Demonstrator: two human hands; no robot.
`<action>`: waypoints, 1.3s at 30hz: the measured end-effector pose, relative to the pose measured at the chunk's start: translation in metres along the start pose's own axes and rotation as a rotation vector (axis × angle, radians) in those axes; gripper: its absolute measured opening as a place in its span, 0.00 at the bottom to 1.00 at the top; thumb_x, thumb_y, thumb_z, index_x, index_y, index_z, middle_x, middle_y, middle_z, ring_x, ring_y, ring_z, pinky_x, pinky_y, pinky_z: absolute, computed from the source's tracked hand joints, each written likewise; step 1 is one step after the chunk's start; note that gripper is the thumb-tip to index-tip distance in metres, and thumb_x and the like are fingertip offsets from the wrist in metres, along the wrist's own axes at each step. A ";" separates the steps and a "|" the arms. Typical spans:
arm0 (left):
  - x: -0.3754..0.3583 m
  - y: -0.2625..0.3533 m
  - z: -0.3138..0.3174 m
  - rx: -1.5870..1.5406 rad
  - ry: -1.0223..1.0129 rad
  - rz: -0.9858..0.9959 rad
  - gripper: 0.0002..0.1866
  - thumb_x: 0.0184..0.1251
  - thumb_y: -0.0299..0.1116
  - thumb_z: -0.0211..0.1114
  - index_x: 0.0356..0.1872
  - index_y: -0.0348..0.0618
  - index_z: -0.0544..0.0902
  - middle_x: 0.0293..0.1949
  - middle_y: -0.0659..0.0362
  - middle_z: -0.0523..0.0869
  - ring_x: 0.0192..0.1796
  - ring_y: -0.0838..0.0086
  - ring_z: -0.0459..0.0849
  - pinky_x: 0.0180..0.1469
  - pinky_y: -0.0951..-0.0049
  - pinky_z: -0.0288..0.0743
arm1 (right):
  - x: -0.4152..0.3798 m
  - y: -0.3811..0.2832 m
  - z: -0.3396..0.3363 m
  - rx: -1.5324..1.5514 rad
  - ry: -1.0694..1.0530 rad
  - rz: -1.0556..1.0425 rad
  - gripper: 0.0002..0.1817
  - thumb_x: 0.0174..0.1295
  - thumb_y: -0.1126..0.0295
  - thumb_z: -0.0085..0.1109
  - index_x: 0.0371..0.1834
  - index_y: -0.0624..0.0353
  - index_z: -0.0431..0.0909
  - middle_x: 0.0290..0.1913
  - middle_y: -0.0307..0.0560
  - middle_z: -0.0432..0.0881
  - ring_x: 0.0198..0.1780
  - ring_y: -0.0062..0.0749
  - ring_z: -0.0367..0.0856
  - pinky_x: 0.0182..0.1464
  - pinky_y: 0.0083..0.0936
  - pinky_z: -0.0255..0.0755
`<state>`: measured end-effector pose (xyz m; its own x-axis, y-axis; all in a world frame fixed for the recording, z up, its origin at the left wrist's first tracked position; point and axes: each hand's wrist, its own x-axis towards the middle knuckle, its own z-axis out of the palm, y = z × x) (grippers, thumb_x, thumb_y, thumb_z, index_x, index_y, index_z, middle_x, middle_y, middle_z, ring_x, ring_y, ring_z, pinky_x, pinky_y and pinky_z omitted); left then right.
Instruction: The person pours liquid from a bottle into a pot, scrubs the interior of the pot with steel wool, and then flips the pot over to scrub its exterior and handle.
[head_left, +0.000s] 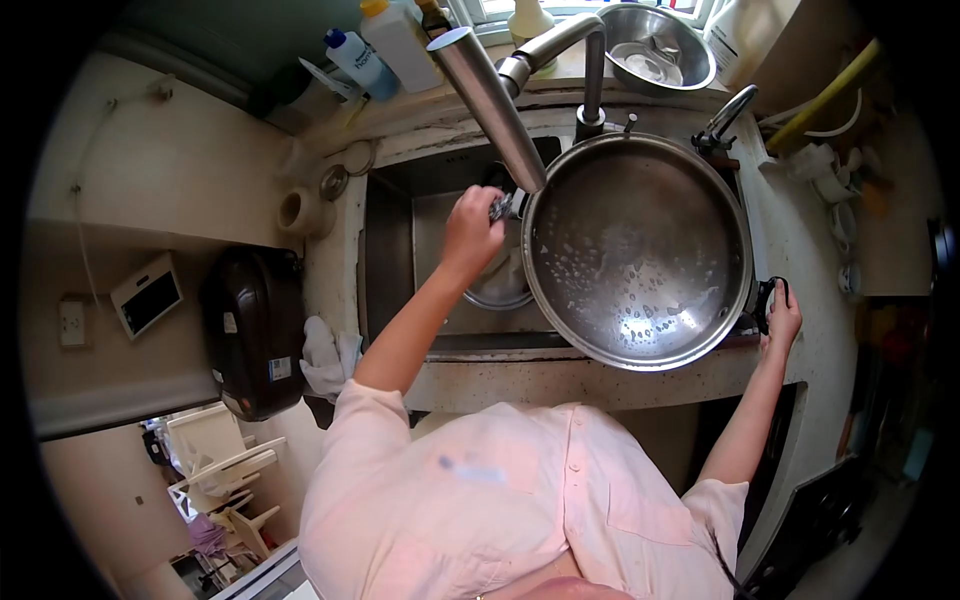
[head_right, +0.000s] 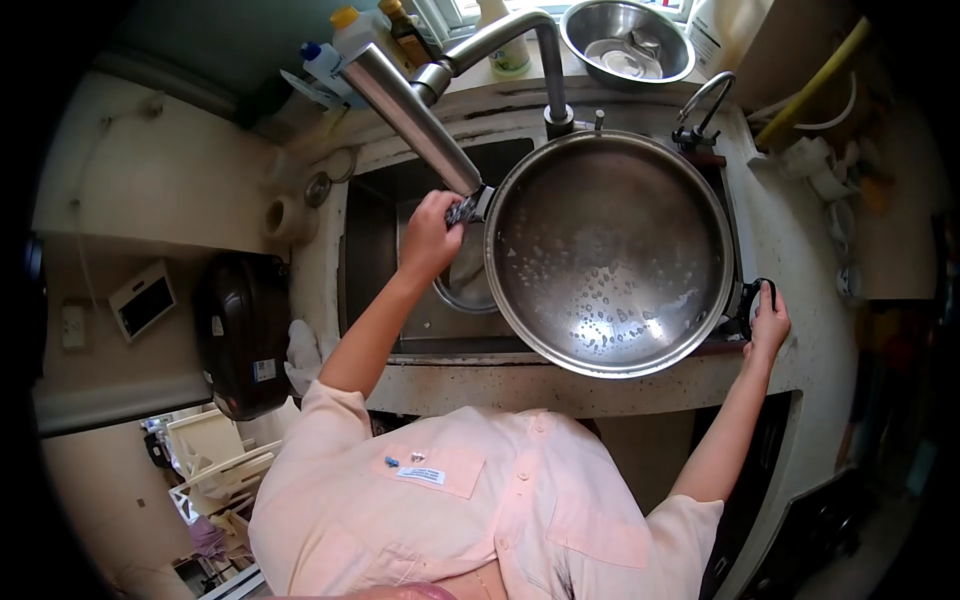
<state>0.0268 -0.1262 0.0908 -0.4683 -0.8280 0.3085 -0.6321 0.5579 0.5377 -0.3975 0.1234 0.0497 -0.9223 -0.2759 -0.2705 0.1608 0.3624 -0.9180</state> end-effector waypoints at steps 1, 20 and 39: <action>0.007 -0.002 0.007 0.000 0.006 0.034 0.09 0.45 0.21 0.58 0.32 0.40 0.78 0.33 0.51 0.76 0.40 0.54 0.76 0.42 0.58 0.71 | 0.000 0.001 -0.001 -0.013 0.004 0.000 0.19 0.57 0.58 0.62 0.48 0.57 0.79 0.16 0.28 0.61 0.16 0.11 0.52 0.16 0.14 0.45; 0.024 -0.086 -0.003 -1.295 0.055 -0.720 0.10 0.57 0.31 0.64 0.37 0.38 0.79 0.35 0.57 0.83 0.35 0.73 0.82 0.39 0.72 0.75 | 0.002 0.021 -0.006 -0.132 -0.009 -0.158 0.16 0.62 0.56 0.55 0.45 0.56 0.80 0.18 0.26 0.63 0.17 0.10 0.55 0.18 0.15 0.48; 0.036 -0.053 0.039 0.215 0.115 0.028 0.26 0.51 0.49 0.65 0.49 0.44 0.77 0.40 0.49 0.78 0.42 0.54 0.77 0.45 0.61 0.73 | -0.002 0.012 -0.005 -0.198 0.015 -0.267 0.17 0.61 0.60 0.57 0.44 0.63 0.80 0.19 0.27 0.68 0.19 0.12 0.56 0.21 0.16 0.51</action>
<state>0.0192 -0.1839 0.0425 -0.4216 -0.8061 0.4152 -0.7425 0.5697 0.3524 -0.3951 0.1325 0.0411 -0.9280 -0.3720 -0.0223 -0.1574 0.4454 -0.8814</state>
